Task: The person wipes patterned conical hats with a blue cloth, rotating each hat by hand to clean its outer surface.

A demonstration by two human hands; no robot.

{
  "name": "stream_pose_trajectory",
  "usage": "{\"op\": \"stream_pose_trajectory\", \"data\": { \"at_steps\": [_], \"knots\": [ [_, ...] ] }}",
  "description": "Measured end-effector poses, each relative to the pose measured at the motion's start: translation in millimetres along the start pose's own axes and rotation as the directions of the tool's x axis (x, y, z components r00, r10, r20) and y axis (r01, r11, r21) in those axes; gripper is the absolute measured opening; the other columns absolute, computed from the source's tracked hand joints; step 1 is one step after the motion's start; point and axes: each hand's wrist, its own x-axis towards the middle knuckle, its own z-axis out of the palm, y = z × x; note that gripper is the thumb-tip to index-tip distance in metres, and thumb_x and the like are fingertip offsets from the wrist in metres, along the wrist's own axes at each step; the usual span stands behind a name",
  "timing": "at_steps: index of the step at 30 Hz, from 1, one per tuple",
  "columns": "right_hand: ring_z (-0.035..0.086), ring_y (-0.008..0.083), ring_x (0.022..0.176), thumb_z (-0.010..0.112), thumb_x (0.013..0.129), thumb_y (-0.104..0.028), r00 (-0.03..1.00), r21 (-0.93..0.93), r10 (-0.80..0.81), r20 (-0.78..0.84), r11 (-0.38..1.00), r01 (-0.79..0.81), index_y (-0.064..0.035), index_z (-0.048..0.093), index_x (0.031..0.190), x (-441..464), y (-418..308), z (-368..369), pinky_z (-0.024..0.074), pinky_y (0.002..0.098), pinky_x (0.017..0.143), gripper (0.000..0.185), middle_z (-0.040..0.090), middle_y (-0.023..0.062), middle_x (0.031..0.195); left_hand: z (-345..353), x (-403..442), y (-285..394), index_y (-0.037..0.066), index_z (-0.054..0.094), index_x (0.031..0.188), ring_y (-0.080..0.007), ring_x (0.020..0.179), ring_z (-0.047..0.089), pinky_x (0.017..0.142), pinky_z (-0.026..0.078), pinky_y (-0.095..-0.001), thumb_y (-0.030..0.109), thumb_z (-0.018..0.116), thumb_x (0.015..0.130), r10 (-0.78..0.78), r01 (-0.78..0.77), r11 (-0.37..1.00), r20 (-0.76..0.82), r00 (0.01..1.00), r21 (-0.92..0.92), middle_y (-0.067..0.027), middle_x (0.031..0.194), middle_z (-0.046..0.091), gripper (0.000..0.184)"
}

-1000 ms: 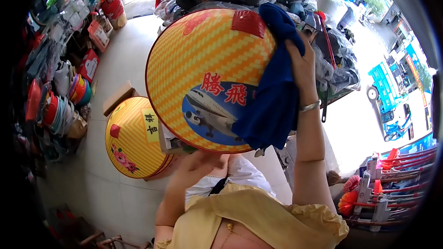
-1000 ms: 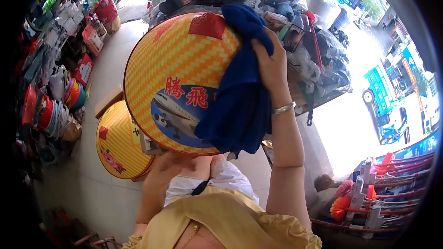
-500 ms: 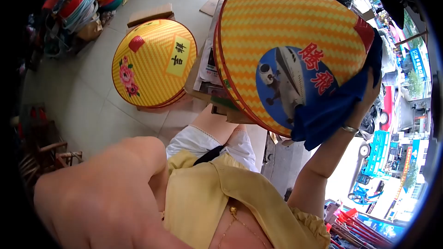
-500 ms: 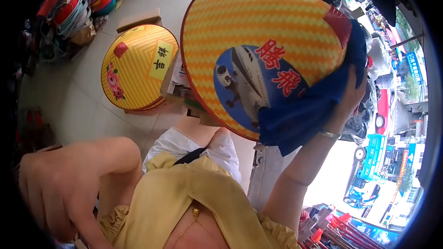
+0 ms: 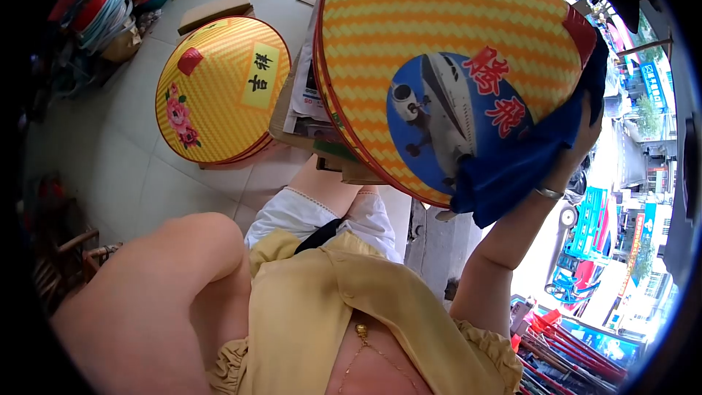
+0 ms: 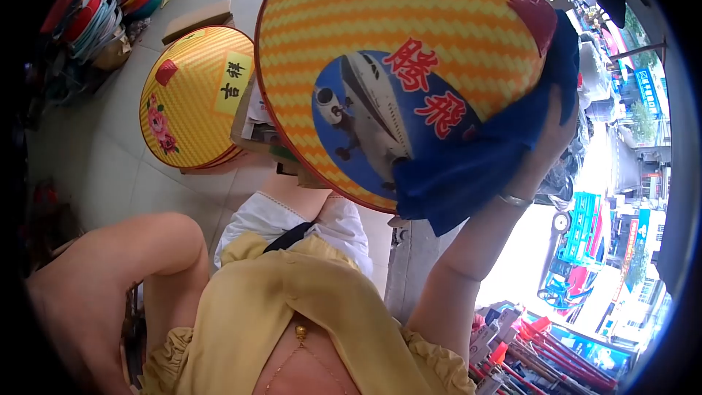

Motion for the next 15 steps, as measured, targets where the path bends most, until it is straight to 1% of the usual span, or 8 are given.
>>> {"op": "stream_pose_trajectory", "data": {
  "at_steps": [1,3,6,7,9,10,12,15],
  "knots": [
    [0.057,0.0219,0.104,0.062,0.088,-0.024,0.999,0.069,0.054,-0.009,0.996,-0.053,0.0049,0.056,0.12,-1,-1,3,0.0408,0.0316,0.094,0.044,0.062,0.016,0.114,-1,4,0,0.014,0.038,0.052,-0.0107,0.045,0.038,0.041,0.038,-0.0324,0.002,0.058,0.07,0.02,-0.022,0.991,0.017,1.0,0.131,0.0012,0.056,0.04,0.029],
    [0.057,0.0222,0.104,0.062,0.088,-0.024,0.995,0.124,0.097,-0.017,0.988,-0.095,0.0051,0.056,0.12,1,-3,1,0.0407,0.0316,0.094,0.043,0.061,0.0161,0.114,-8,11,-3,0.012,0.041,0.052,-0.0119,0.044,0.038,0.041,0.037,-0.032,0.001,0.059,0.07,0.051,-0.06,0.966,0.041,0.998,0.25,0.0005,0.056,0.041,0.028],
    [0.058,0.0229,0.103,0.061,0.089,-0.023,1.0,0.037,-0.016,0.014,0.999,0.016,0.0049,0.056,0.12,-1,-7,2,0.0416,0.0318,0.093,0.042,0.062,0.0164,0.113,-32,27,-4,0.012,0.055,0.074,-0.0231,0.062,0.053,0.062,0.047,-0.0436,0.01,0.063,0.07,0.085,-0.185,0.94,0.33,0.94,0.286,-0.0031,0.072,0.055,0.009],
    [0.058,0.0229,0.103,0.061,0.089,-0.023,1.0,0.037,-0.016,0.014,0.999,0.016,0.0049,0.056,0.12,1,-7,-1,0.0416,0.0318,0.093,0.042,0.062,0.0164,0.113,-39,32,-5,0.012,0.06,0.081,-0.0268,0.068,0.058,0.07,0.051,-0.0474,0.013,0.065,0.07,0.089,-0.227,0.93,0.421,0.903,0.289,-0.0043,0.077,0.06,0.012],
    [0.058,0.0229,0.102,0.06,0.089,-0.023,0.998,0.057,0.061,0.033,0.996,-0.063,0.0048,0.057,0.119,1,-6,-2,0.042,0.0317,0.093,0.041,0.062,0.0165,0.113,-47,40,-7,0.012,0.065,0.088,-0.0305,0.074,0.063,0.077,0.054,-0.0513,0.016,0.066,0.07,0.071,-0.255,0.916,0.5,0.863,0.31,-0.0055,0.083,0.065,0.019],
    [0.058,0.0229,0.102,0.06,0.089,-0.023,0.995,0.061,0.087,0.04,0.994,-0.089,0.0047,0.057,0.118,1,-4,-3,0.0421,0.0317,0.092,0.04,0.062,0.0166,0.112,-50,42,-9,0.012,0.064,0.088,-0.0304,0.074,0.063,0.077,0.054,-0.0515,0.016,0.066,0.07,0.062,-0.241,0.922,0.5,0.864,0.302,-0.0056,0.083,0.064,0.018],
    [0.058,0.0233,0.101,0.06,0.089,-0.024,0.997,0.074,0.077,0.025,0.994,-0.079,0.0046,0.057,0.118,3,-1,-1,0.042,0.0318,0.092,0.041,0.062,0.017,0.112,-37,39,-7,0.012,0.064,0.088,-0.03,0.074,0.063,0.078,0.053,-0.0518,0.016,0.066,0.071,0.046,-0.179,0.936,0.397,0.916,0.304,-0.0059,0.083,0.064,0.017],
    [0.058,0.0235,0.101,0.06,0.089,-0.024,0.998,0.06,0.055,0.027,0.997,-0.057,0.0046,0.057,0.118,4,1,-1,0.0419,0.0321,0.092,0.041,0.062,0.017,0.112,-25,35,-6,0.012,0.063,0.087,-0.0295,0.075,0.063,0.08,0.052,-0.0523,0.016,0.065,0.073,0.046,-0.145,0.944,0.316,0.948,0.297,-0.0062,0.083,0.064,0.015]
  ]
}}
